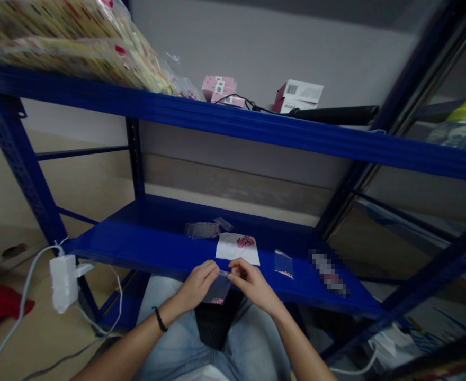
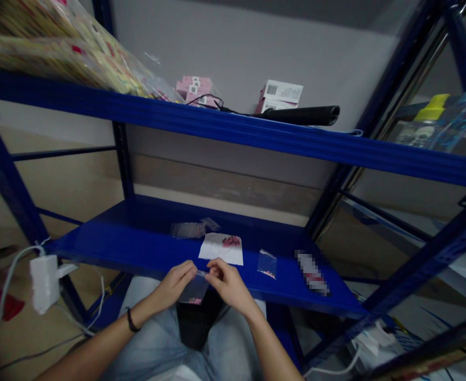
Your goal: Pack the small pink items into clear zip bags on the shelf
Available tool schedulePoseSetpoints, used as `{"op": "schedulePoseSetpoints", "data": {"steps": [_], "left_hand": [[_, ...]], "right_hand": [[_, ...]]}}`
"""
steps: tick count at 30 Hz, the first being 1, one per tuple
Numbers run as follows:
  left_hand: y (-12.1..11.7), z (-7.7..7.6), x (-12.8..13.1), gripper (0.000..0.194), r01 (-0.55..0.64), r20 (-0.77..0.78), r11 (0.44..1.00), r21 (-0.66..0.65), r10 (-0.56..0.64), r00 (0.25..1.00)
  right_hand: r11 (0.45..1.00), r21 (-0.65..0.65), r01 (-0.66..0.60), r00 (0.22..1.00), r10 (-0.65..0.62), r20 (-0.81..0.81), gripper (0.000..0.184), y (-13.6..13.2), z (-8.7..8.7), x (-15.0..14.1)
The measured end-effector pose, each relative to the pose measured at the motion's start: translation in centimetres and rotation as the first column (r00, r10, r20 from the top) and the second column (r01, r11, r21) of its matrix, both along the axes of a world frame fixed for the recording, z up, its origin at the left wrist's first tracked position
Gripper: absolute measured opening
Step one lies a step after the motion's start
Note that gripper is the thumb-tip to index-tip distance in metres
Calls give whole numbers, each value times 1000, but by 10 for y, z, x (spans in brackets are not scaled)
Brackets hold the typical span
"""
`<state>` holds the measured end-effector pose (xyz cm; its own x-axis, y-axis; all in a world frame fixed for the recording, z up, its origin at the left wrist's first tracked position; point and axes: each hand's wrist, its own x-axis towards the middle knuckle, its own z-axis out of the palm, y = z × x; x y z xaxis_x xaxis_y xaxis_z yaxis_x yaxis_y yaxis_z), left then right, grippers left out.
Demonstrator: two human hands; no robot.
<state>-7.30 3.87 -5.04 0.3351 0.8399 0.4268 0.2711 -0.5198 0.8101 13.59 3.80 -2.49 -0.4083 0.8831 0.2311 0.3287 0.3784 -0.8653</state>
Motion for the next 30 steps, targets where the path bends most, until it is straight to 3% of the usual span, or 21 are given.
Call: {"op": "schedulePoseSetpoints", "data": {"steps": [6,10,14,21,25,30], "left_hand": [[-9,5,-13,25,11,-79,997,77,-4,997],[-9,6,-19,24,27,-110,997,69,-19,994],[-11,3,-17,28,18,-112,998,57,-12,994],[-18,4,-8,22,72,-106,997,24,-69,992],[-22,1,-3,22,68,-136,995,67,-58,989],[-20,2,-7,33,130,-176,991,38,-122,977]], "right_hand": [[996,-80,28,995,-36,-97,32,-13,-23,0],[993,-115,39,986,-57,-157,34,-14,-23,-2],[998,-61,-10,988,0,-157,33,-16,-20,-5],[1000,24,-10,995,13,-103,35,-20,-18,-8],[997,70,-44,999,43,14,29,-25,-18,-11],[986,156,-63,990,42,135,29,-29,-6,-9]]}}
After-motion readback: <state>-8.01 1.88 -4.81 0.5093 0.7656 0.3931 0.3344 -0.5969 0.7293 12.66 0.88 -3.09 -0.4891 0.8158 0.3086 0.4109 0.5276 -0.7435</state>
